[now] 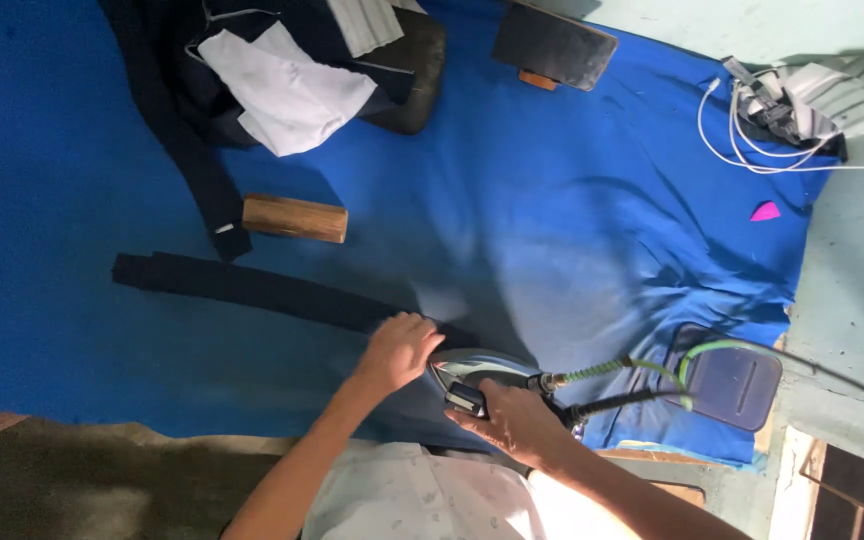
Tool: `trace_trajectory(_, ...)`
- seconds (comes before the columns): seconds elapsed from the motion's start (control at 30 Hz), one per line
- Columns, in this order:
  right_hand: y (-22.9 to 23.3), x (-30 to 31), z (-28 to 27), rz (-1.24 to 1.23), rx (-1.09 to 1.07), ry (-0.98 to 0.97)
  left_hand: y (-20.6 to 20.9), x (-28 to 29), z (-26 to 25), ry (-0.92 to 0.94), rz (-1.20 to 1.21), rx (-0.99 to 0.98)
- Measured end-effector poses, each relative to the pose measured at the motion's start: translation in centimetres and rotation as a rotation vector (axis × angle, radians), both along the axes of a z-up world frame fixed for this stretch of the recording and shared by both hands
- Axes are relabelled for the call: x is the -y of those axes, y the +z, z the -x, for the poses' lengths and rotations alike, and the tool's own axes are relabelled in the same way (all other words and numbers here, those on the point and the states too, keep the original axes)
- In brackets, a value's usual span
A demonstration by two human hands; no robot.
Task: The person irons a long black fabric strip on a blue-covered table using a steam iron and a wooden pressing block. They repeatedly reposition the strip, press it with the block, and steam it along its length.
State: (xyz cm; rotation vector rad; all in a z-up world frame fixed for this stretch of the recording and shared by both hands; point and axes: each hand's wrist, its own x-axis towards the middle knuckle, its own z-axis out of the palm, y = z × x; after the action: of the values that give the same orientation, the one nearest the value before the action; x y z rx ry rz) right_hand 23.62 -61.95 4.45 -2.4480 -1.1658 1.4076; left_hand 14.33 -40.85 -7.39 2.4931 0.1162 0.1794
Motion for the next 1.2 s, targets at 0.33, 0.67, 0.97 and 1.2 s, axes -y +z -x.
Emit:
trace_trajectory(0.33,-4.2,-2.8,3.3,-0.158,0.193,0.575,-1.2,-10.5,7.3,0.272,-0.315,-0.113)
trace_trajectory(0.67,-1.6,-8.3,2.6,-0.166,0.177,0.1,1.0,-18.6,12.3,0.836,-0.156,-0.297)
trace_trajectory(0.97,0.3,-12.1,2.5,0.106,-0.018,0.342,-3.0,-29.7,16.5,1.353,-0.241,-0.264)
trace_trajectory(1.2,-2.4,-12.3,2.4,-0.05,0.16,0.108,-1.8,-29.1,18.3,1.156,-0.33,-0.436)
